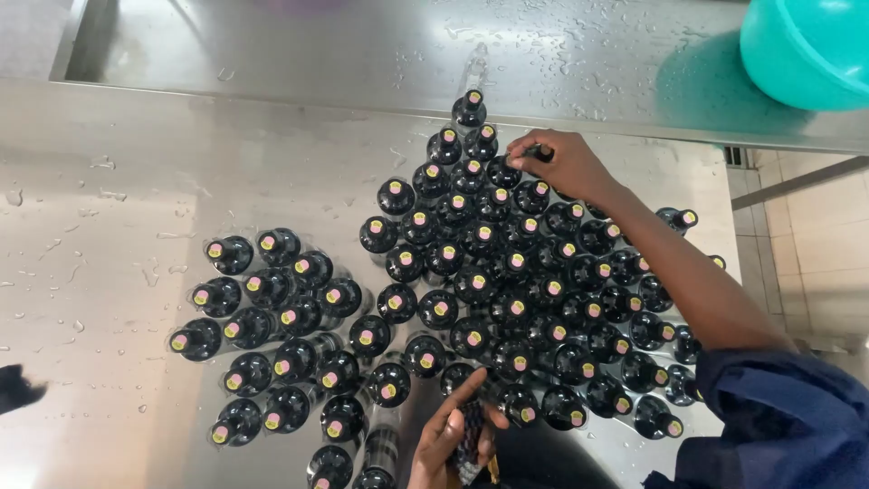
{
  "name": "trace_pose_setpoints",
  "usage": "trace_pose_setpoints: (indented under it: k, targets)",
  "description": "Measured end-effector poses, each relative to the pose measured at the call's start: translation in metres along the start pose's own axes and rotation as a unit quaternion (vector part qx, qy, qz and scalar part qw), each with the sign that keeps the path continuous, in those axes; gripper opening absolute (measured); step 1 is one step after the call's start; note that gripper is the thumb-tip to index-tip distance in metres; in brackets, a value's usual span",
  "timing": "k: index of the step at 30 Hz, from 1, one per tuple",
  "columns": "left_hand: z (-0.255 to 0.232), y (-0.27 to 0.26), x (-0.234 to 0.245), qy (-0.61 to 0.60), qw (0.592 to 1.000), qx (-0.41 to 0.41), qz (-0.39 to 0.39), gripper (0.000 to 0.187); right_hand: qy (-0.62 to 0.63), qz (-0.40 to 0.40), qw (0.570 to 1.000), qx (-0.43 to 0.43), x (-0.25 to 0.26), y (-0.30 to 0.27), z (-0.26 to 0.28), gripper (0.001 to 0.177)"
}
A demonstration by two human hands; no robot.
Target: The person is manually applying small circular labels to the caps of numerous small black bottles arranged on a stainless steel table.
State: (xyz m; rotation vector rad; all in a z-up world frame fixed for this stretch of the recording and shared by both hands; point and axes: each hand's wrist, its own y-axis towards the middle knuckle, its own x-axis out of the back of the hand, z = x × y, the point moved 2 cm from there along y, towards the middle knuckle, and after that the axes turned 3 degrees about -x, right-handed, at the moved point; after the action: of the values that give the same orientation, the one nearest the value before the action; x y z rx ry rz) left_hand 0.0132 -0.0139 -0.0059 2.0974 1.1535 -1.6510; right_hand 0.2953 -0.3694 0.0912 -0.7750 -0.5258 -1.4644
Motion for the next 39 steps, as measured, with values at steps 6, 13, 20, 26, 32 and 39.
trace_pose_setpoints:
  k: [6,13,20,26,32,39]
  targets:
    - [-0.026,-0.006,-0.051,0.036,0.992,0.036,-0.114,0.085,-0.050,0.017,0.996,0.075,-0.004,0.007,-0.017,0.011]
    - [-0.024,-0.011,-0.042,0.025,0.993,0.036,-0.109,0.082,-0.055,0.088,0.994,0.044,0.002,0.015,-0.018,0.051]
    - [-0.013,-0.007,-0.028,0.022,0.997,0.024,-0.069,0.082,-0.121,0.094,0.982,0.114,-0.007,0.020,-0.023,0.045]
    - [-0.015,-0.004,-0.032,0.024,0.998,0.014,-0.061,0.078,-0.095,0.099,0.985,0.100,-0.008,0.025,-0.020,0.046]
    - [-0.034,-0.007,-0.060,0.046,0.993,0.027,-0.102,0.080,-0.100,0.103,0.983,0.116,-0.010,0.029,-0.026,0.037]
    - [-0.027,-0.009,-0.053,0.055,0.994,0.026,-0.089,0.079,-0.179,0.030,0.971,0.153,-0.013,0.003,-0.026,0.048]
